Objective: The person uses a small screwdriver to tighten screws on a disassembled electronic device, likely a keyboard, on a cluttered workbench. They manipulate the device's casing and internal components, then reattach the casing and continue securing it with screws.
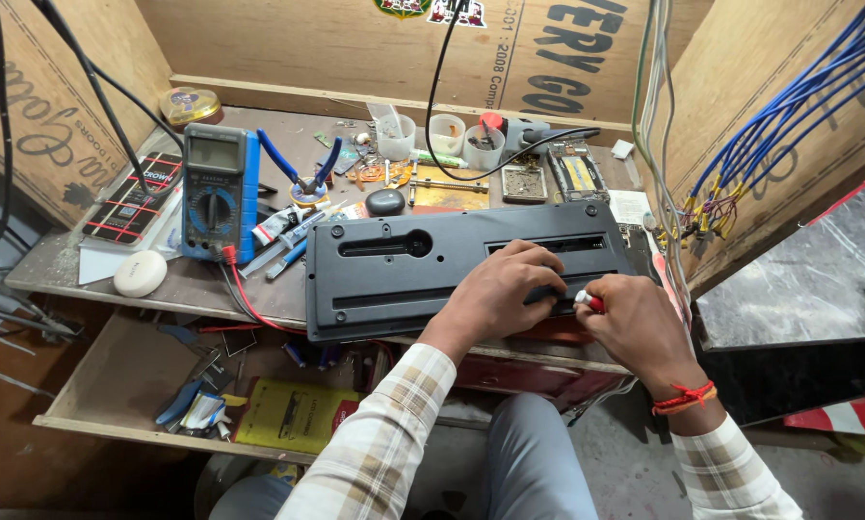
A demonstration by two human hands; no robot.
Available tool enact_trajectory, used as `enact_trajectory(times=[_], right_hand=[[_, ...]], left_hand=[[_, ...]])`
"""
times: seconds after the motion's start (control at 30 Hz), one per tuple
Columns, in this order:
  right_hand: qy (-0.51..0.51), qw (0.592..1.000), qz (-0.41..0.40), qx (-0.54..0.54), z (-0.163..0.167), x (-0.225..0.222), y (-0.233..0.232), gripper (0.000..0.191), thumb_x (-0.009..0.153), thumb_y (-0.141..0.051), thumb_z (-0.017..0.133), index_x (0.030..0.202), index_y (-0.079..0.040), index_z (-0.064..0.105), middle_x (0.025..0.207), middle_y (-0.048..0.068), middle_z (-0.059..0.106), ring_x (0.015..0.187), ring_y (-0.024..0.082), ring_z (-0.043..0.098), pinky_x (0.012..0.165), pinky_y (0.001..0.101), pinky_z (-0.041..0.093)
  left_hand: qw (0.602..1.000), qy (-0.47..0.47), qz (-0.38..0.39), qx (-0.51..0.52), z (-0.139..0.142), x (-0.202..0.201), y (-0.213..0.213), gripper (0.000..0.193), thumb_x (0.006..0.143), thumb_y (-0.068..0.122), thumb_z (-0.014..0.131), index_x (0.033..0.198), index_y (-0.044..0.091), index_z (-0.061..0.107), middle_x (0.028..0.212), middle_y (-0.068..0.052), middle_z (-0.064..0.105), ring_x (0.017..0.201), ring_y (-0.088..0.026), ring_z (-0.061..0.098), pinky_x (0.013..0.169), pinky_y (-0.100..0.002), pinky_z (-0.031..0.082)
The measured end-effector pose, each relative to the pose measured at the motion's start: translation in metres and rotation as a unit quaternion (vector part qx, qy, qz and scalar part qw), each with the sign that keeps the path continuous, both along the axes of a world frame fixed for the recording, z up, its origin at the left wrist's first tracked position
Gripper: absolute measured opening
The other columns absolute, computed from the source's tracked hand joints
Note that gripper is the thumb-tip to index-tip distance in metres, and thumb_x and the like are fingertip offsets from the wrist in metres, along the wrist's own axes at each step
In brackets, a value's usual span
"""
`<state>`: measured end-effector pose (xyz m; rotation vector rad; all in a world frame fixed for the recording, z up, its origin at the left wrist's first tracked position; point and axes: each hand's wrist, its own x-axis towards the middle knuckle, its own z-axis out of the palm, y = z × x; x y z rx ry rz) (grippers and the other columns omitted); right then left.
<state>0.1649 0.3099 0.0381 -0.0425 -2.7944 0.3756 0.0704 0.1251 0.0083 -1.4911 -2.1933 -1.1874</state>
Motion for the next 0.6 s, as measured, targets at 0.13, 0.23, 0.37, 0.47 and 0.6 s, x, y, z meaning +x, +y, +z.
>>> enact_trajectory(times=[0.13,0.23,0.37,0.47,0.6], right_hand=[[-0.023,0.999,-0.036,0.009,0.004,0.003,-0.008,0.020,0.083,-0.026,0.073,0.089,-0.007,0.078,0.087,0.017,0.073,0.080,0.040,0.069,0.072,0.0495,0.055],[-0.048,0.996,-0.059,0.036,0.005,0.002,-0.014,0.020,0.082,-0.029,0.076,0.089,-0.011,0.080,0.083,0.016,0.073,0.079,0.038,0.070,0.071,0.0495,0.055],[-0.100,0.989,-0.103,0.024,0.006,-0.004,-0.009,0.025,0.078,-0.035,0.081,0.092,-0.014,0.082,0.076,0.016,0.074,0.076,0.035,0.072,0.070,0.0465,0.056],[-0.083,0.992,-0.095,-0.023,0.000,-0.004,-0.003,0.025,0.079,-0.033,0.082,0.094,-0.013,0.083,0.077,0.016,0.074,0.072,0.033,0.073,0.068,0.0437,0.056],[-0.030,0.991,-0.062,-0.114,-0.010,0.005,0.001,0.022,0.081,-0.027,0.080,0.097,-0.011,0.082,0.078,0.015,0.076,0.069,0.026,0.075,0.066,0.0374,0.056]], left_hand=[[1.000,0.015,-0.002,0.011,-0.003,-0.001,-0.003,0.018,0.079,0.013,0.076,0.096,0.011,0.079,0.117,-0.003,0.072,0.120,-0.025,0.062,0.106,-0.037,0.049],[1.000,0.009,-0.004,0.010,-0.005,-0.001,-0.006,0.018,0.079,0.014,0.076,0.096,0.011,0.079,0.117,-0.002,0.072,0.118,-0.024,0.062,0.107,-0.036,0.050],[1.000,0.009,-0.003,0.009,-0.007,-0.001,-0.006,0.017,0.080,0.014,0.075,0.096,0.011,0.079,0.117,-0.002,0.072,0.119,-0.024,0.062,0.107,-0.036,0.050],[1.000,0.010,-0.002,0.006,-0.006,-0.001,-0.006,0.017,0.080,0.014,0.075,0.096,0.012,0.079,0.118,-0.002,0.072,0.118,-0.024,0.062,0.107,-0.036,0.049],[1.000,0.014,-0.005,0.003,-0.006,-0.001,-0.006,0.019,0.080,0.014,0.076,0.098,0.012,0.079,0.118,-0.003,0.072,0.120,-0.024,0.061,0.107,-0.037,0.049]])
